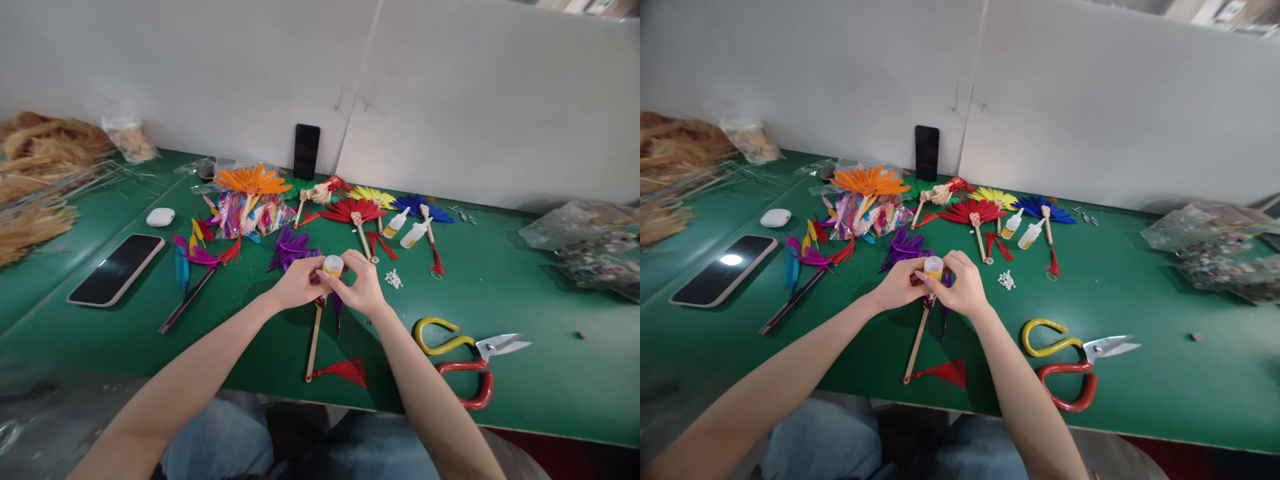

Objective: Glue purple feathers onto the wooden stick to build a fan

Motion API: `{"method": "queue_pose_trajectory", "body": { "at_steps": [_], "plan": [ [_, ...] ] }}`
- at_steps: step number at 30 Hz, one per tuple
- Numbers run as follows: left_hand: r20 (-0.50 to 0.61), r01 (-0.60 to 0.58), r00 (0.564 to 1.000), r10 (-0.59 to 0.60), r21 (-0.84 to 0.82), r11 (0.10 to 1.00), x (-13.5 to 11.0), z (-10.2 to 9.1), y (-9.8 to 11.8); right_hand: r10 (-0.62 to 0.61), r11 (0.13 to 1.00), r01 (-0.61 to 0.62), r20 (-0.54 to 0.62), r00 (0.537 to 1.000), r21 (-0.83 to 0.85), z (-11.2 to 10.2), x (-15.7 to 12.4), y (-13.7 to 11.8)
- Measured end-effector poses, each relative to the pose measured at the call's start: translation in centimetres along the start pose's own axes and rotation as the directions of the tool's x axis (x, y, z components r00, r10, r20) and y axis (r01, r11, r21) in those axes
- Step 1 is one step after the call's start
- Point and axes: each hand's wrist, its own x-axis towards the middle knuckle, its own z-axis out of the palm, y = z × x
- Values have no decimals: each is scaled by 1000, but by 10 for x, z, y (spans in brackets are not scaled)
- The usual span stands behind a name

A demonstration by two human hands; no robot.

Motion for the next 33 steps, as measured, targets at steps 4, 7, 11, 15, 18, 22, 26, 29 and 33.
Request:
{"method": "queue_pose_trajectory", "body": {
  "at_steps": [4, 7, 11, 15, 18, 22, 26, 29, 33],
  "plan": [
    [21, 9, 1000, -9, -4, 1000, 0, -2, 0, 4, 1000, -4, 3, 1000, 14, 1, -1, -1],
    [20, 13, 1000, -13, -16, 1000, -1, -2, -3, 7, 1000, -7, 18, 1000, 15, 1, -1, -1],
    [15, 17, 1000, -17, -47, 999, -2, -1, -4, 10, 1000, -11, 28, 1000, 25, 1, -1, 0],
    [7, 5, 1000, -5, -48, 999, -2, 0, -4, 8, 999, -9, 32, 999, 31, 2, 0, 0],
    [7, 4, 1000, -3, -13, 1000, -1, -1, -4, 11, 999, -12, 30, 999, 34, 2, 0, 0],
    [3, 9, 1000, -9, 25, 1000, -1, -2, -5, 14, 999, -15, 20, 1000, 43, 3, 0, 0],
    [-14, -10, 1000, 11, 66, 998, -1, -2, -6, 13, 999, -14, 15, 1000, 47, 4, -1, 0],
    [-31, -16, 999, 19, 102, 995, -1, -2, -6, 7, 999, -7, 5, 1000, 50, 4, -1, 0],
    [-35, -9, 999, 12, 87, 996, -1, -1, -5, 2, 999, -2, -5, 1000, 45, 3, -1, 0]
  ]
}}
